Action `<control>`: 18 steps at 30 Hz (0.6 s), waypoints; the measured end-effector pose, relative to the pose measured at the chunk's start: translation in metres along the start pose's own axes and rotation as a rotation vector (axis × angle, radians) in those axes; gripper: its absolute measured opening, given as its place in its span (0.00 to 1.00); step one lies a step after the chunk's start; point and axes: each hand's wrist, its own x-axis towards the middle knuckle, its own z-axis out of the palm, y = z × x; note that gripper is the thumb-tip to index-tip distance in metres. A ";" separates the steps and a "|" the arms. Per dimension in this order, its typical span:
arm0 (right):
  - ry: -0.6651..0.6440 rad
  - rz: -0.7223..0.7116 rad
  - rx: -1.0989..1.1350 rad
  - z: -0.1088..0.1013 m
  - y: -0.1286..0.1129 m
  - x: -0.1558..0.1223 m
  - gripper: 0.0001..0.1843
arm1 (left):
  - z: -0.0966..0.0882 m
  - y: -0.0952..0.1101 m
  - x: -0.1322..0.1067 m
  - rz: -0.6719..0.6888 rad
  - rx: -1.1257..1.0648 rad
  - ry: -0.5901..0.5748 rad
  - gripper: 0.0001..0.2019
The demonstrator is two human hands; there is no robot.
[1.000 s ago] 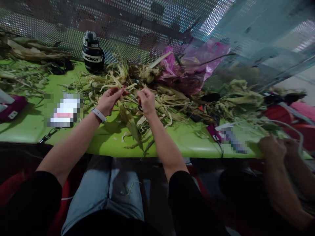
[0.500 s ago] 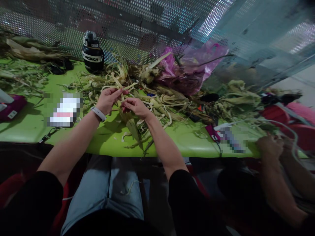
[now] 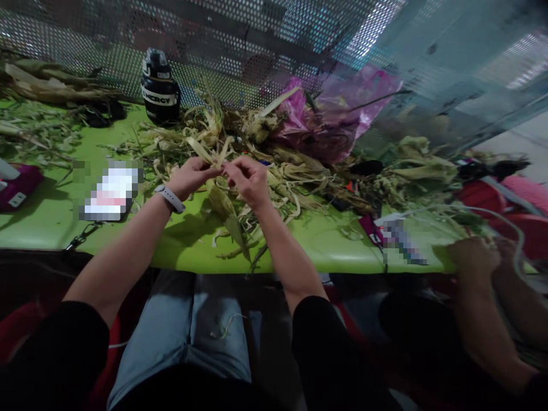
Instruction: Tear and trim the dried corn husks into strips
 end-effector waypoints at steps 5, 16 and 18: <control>0.138 -0.211 -0.162 -0.008 0.000 0.007 0.13 | 0.011 0.004 -0.006 -0.030 0.217 -0.217 0.05; 0.047 0.028 0.183 -0.004 0.002 0.014 0.10 | 0.014 0.003 -0.006 -0.044 0.171 -0.332 0.19; 0.060 0.001 0.132 -0.002 0.004 0.014 0.10 | 0.015 0.004 -0.007 -0.071 0.179 -0.379 0.18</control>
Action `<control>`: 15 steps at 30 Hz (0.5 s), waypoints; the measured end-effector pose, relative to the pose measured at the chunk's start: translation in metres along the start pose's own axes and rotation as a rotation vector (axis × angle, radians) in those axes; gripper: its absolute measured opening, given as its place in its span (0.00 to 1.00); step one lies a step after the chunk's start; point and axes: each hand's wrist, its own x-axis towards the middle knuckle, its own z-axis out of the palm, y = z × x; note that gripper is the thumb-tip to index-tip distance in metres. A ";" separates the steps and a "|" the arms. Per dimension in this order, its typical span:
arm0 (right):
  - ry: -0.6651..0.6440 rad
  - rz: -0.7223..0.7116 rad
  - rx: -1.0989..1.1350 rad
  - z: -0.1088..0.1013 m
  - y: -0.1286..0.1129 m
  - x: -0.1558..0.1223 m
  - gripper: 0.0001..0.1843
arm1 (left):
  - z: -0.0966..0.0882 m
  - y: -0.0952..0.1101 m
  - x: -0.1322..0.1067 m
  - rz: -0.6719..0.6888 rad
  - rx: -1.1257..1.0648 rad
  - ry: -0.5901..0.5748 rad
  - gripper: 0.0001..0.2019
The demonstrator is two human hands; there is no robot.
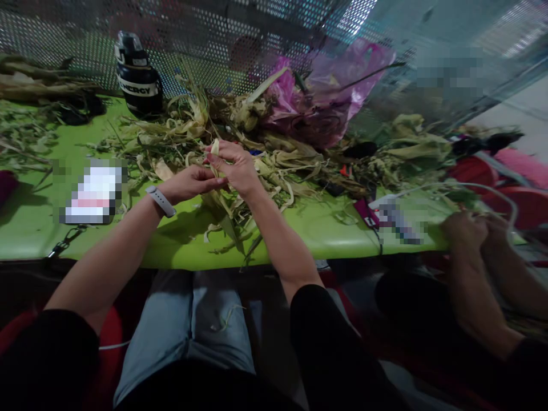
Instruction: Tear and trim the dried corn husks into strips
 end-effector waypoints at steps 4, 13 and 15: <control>0.023 -0.010 -0.036 0.004 0.002 -0.002 0.11 | 0.003 0.002 -0.001 -0.017 -0.014 -0.060 0.15; 0.170 0.192 0.133 -0.019 0.021 0.011 0.29 | 0.001 -0.004 0.001 -0.002 -0.186 0.195 0.17; 0.123 0.201 0.175 -0.018 0.026 0.012 0.30 | 0.001 -0.005 0.003 -0.001 -0.258 0.278 0.16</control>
